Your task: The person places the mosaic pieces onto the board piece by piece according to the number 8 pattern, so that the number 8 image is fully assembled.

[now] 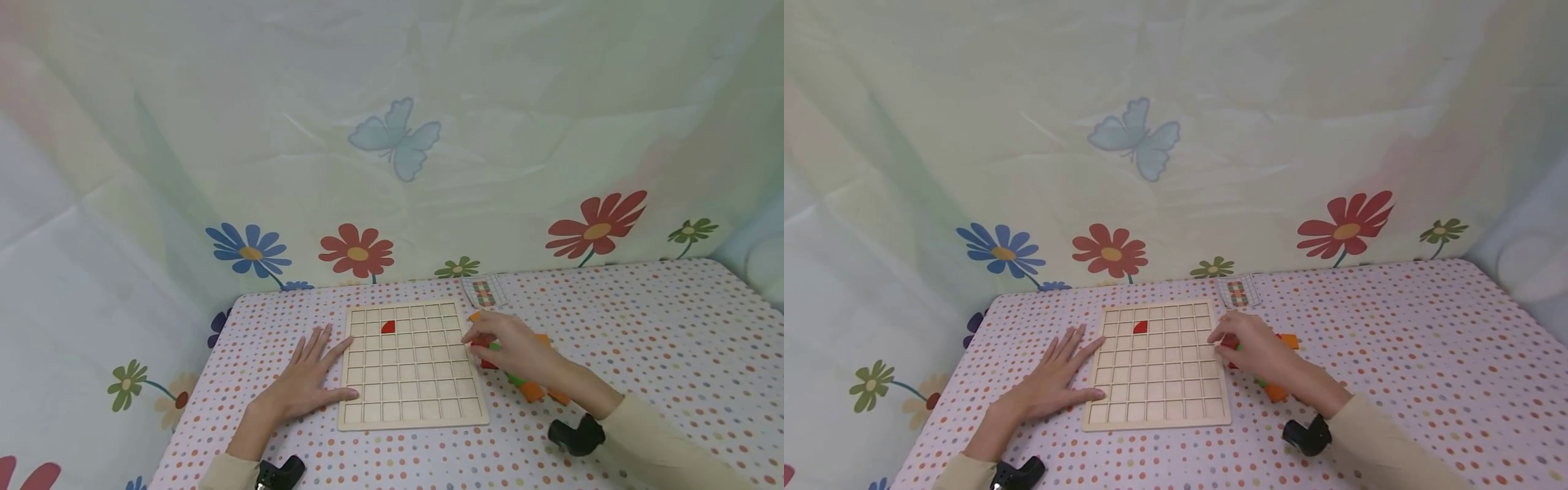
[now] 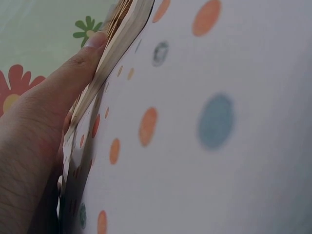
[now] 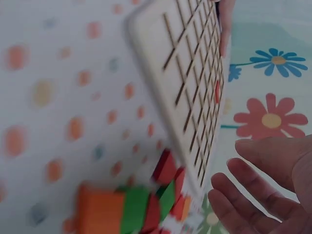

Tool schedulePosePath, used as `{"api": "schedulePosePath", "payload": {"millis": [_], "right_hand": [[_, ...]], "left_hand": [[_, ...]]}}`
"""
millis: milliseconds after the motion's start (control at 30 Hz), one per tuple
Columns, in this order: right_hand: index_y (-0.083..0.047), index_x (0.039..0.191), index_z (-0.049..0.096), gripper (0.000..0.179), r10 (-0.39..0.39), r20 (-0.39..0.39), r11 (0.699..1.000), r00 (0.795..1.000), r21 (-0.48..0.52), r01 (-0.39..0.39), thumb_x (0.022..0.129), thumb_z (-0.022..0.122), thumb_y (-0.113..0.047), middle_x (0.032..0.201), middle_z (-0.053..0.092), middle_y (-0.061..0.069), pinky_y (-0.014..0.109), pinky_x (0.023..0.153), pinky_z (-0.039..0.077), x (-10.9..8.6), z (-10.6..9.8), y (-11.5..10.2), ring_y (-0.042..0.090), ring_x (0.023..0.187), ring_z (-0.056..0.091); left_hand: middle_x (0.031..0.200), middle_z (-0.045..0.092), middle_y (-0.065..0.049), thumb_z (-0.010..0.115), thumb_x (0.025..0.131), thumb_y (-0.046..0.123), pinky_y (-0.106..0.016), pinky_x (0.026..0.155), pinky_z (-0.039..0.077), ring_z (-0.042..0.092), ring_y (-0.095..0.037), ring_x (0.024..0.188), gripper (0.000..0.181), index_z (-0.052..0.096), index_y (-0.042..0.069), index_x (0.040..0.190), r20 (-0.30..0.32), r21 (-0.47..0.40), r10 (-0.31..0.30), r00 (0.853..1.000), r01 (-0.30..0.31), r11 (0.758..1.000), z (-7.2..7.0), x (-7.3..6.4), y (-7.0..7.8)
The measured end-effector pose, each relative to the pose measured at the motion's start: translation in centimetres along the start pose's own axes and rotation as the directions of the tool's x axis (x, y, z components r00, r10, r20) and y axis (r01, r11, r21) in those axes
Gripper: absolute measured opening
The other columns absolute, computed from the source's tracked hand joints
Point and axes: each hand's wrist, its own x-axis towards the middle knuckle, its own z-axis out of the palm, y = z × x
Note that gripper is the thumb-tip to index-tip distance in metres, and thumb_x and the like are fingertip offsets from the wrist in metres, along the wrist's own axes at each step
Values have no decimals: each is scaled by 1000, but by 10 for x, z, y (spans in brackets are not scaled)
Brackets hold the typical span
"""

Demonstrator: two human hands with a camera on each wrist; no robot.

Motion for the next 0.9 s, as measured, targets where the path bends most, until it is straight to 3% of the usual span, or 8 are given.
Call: {"api": "schedulePosePath", "payload": {"millis": [133,400,533,767,900], "right_hand": [[-11,97,80,15,42,16,998,999,-38,-41,86,85,-3,93,69,-6,30,70,59,-26,-12,11,13,81,63],[-19,100,81,24,33,202,995,979,-98,-14,80,91,-13,105,67,-10,30,77,60,-62,-29,34,15,92,64],[-21,101,82,25,55,245,991,968,-130,-23,79,92,-13,106,67,-9,30,78,60,-68,-29,41,12,92,61],[-19,99,82,27,56,231,988,971,-153,-21,77,93,-9,109,67,-5,36,81,62,-70,-23,45,19,96,63],[-18,100,81,26,47,238,992,970,-127,-17,79,91,-7,105,66,-8,32,77,61,-70,-22,47,13,92,61]], "left_hand": [[175,4,-18,59,92,74,-62,128,3,-1,-40,161,95,27,25,168,11,9,-6,1000,6,1000,-1,0,0],[175,2,-18,59,93,73,-61,128,1,-2,-40,161,95,26,25,168,17,10,0,1000,0,1000,-1,0,0],[175,2,-17,59,93,73,-61,128,0,-2,-39,161,96,26,25,168,18,16,-4,1000,3,1000,0,1,0],[175,3,-18,60,92,73,-60,128,0,-2,-39,161,97,25,24,168,17,20,-7,1000,6,1000,0,2,1],[175,3,-18,60,92,73,-61,128,0,-2,-39,161,97,26,24,168,22,15,-7,1000,7,1000,-1,1,2]]}}
